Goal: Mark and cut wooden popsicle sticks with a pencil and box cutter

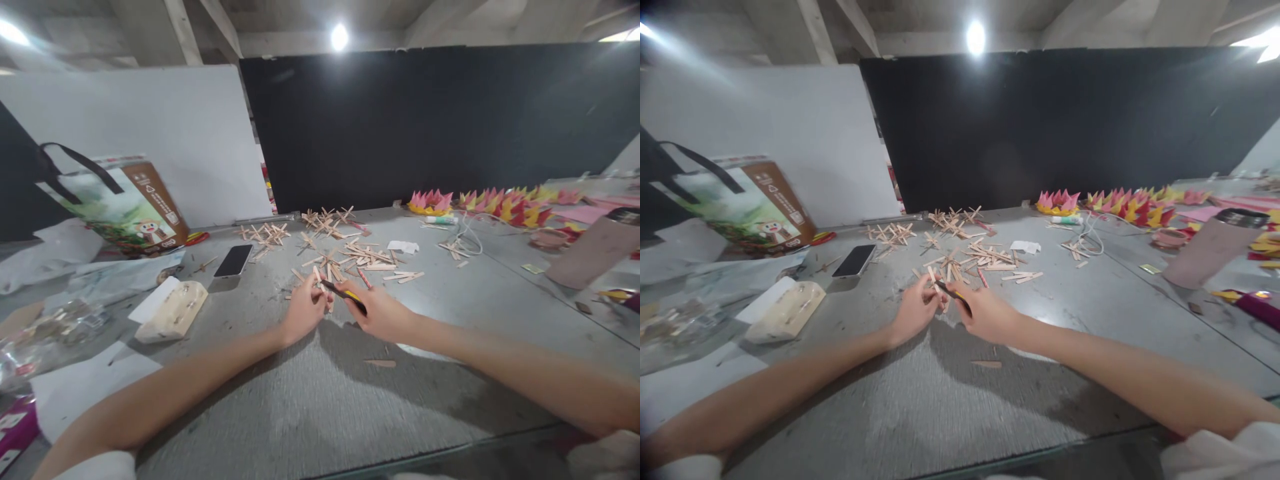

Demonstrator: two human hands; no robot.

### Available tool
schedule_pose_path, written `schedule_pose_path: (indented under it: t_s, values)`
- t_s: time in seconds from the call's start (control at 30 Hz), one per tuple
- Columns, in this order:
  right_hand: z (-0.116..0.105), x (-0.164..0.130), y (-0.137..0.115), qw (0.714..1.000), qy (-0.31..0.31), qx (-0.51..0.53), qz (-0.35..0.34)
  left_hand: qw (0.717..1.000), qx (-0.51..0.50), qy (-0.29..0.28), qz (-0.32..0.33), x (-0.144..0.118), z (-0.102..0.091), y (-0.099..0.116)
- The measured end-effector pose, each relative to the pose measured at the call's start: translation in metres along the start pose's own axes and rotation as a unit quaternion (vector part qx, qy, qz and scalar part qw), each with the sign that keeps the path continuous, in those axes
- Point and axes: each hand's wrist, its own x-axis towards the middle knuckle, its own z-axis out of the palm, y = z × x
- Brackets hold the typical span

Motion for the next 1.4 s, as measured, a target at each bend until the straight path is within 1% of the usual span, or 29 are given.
schedule_pose_path:
  t_s: [0.13,0.2,0.27,0.43,0.57,0.63,0.73,0.9,1.03,1.13,1.2,1.27,1.33,1.4]
  values:
    - [-0.035,0.016,-0.009,0.999,-0.033,-0.003,0.000,1.000,0.003,-0.007,-0.001,0.000,0.001,0.000]
    - [-0.042,0.019,-0.012,0.999,-0.043,0.001,0.001,1.000,0.005,-0.010,-0.004,0.000,0.001,0.000]
    - [-0.039,0.017,-0.011,0.999,-0.034,0.007,0.007,1.000,0.012,-0.009,-0.006,0.001,0.000,-0.001]
    - [-0.013,0.004,-0.002,0.999,-0.010,0.019,0.023,0.999,0.035,-0.003,0.001,0.003,0.000,-0.006]
    - [-0.006,0.000,0.003,1.000,-0.005,0.002,0.023,1.000,0.020,0.019,-0.008,0.004,0.002,-0.009]
    - [-0.007,0.000,0.004,1.000,0.001,-0.008,0.023,1.000,0.005,0.027,-0.015,0.005,0.004,-0.010]
    - [-0.007,-0.001,0.003,1.000,0.007,-0.011,0.025,0.999,-0.010,0.024,-0.022,0.005,0.004,-0.009]
    - [-0.008,-0.003,-0.003,1.000,0.015,-0.008,0.014,0.999,-0.004,0.026,-0.033,0.006,0.003,-0.008]
    - [-0.008,-0.004,-0.006,1.000,0.017,-0.008,0.009,0.999,-0.016,0.022,-0.023,0.007,0.003,-0.008]
    - [-0.009,-0.003,-0.006,1.000,0.002,-0.010,0.020,0.999,-0.031,0.005,-0.005,0.005,0.002,-0.007]
    - [-0.016,0.000,-0.006,1.000,-0.013,-0.020,0.019,1.000,-0.025,-0.006,0.009,0.003,0.002,-0.005]
    - [-0.027,0.005,-0.008,0.999,-0.028,-0.030,0.011,1.000,-0.016,-0.010,0.018,0.001,0.002,-0.002]
    - [-0.039,0.012,-0.011,0.999,-0.043,-0.030,0.007,1.000,-0.014,-0.012,0.017,0.000,0.002,0.000]
    - [-0.045,0.015,-0.014,0.998,-0.054,-0.029,0.011,1.000,-0.015,-0.013,0.011,0.000,0.002,0.000]
